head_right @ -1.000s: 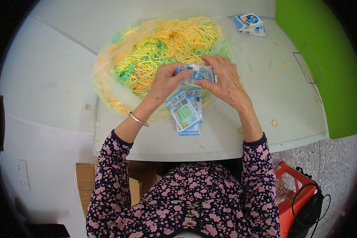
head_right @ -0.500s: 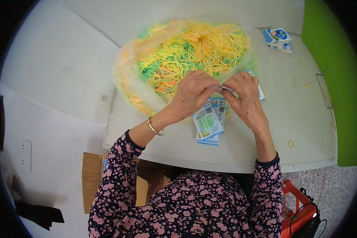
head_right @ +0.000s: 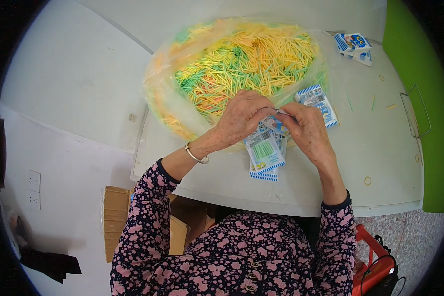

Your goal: Packaging small packets by securing them with rubber bands and placing them into a cardboard box.

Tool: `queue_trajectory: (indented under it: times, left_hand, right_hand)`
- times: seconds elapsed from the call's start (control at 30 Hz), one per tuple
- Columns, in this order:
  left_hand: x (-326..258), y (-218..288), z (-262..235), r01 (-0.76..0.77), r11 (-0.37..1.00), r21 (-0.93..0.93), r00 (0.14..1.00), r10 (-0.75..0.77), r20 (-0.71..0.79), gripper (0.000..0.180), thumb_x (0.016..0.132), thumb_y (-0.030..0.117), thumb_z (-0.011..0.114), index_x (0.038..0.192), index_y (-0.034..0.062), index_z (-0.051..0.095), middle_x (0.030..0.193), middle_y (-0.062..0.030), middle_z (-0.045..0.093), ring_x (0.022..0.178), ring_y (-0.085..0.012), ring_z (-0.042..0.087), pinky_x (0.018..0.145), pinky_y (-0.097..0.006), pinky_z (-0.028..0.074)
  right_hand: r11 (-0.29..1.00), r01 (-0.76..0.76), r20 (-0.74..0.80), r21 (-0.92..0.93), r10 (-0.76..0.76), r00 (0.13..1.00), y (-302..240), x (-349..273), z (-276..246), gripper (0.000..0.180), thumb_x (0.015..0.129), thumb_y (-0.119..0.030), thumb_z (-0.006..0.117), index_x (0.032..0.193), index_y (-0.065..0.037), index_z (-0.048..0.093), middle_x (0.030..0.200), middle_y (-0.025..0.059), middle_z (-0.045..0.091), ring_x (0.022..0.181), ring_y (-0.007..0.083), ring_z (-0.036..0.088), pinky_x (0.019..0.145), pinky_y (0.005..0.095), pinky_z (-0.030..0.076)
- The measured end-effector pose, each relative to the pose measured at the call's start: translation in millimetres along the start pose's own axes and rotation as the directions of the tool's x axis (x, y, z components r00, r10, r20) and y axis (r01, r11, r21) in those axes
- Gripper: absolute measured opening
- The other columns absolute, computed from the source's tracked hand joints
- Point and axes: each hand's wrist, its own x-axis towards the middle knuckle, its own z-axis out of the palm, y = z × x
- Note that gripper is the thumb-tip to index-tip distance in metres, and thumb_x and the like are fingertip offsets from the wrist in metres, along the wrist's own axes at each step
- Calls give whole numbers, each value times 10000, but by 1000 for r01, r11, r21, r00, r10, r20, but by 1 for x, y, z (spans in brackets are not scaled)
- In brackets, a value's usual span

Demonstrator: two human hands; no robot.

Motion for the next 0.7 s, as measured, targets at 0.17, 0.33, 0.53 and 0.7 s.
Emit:
queue_trajectory:
  times: [0.17, 0.33, 0.53, 0.7]
  left_hand:
    - [-7, -4, -7, 87, 996, 23, 984, -89, 154, 98, 808, 124, 586, 842, 43, 630, 786, -80, 616, 755, -244, 573, 720, -350, 424]
    - [-2, -53, -37, 426, 858, -286, 905, -404, 136, 163, 851, 147, 571, 939, 18, 618, 832, -51, 629, 819, -130, 596, 738, -289, 466]
    - [-59, -147, -111, 471, 818, 331, 881, -452, -137, 173, 849, 126, 563, 932, -20, 601, 835, -146, 637, 755, -240, 624, 671, -297, 481]
    - [-95, -159, -141, 294, 810, 507, 894, -421, 155, 187, 798, 99, 586, 939, -24, 594, 977, -174, 608, 917, -299, 587, 757, -359, 466]
  right_hand:
    - [992, -86, 104, 96, 76, 992, -1, -2, 1, 143, 792, -88, 633, 815, 51, 607, 551, 100, 445, 489, 121, 367, 453, 291, 303]
    - [985, -83, 66, 150, 74, 995, 11, -7, -1, 153, 813, -103, 625, 809, 49, 612, 528, 55, 379, 502, 83, 314, 444, 278, 254]
    - [969, -174, 96, 174, 159, 983, 3, -3, -2, 204, 856, -142, 597, 764, 39, 621, 563, -33, 385, 552, 58, 299, 494, 244, 233]
    - [961, -189, 74, 202, 178, 981, 1, -3, -3, 212, 859, -141, 595, 759, 45, 608, 576, -31, 383, 560, 55, 306, 497, 240, 236]
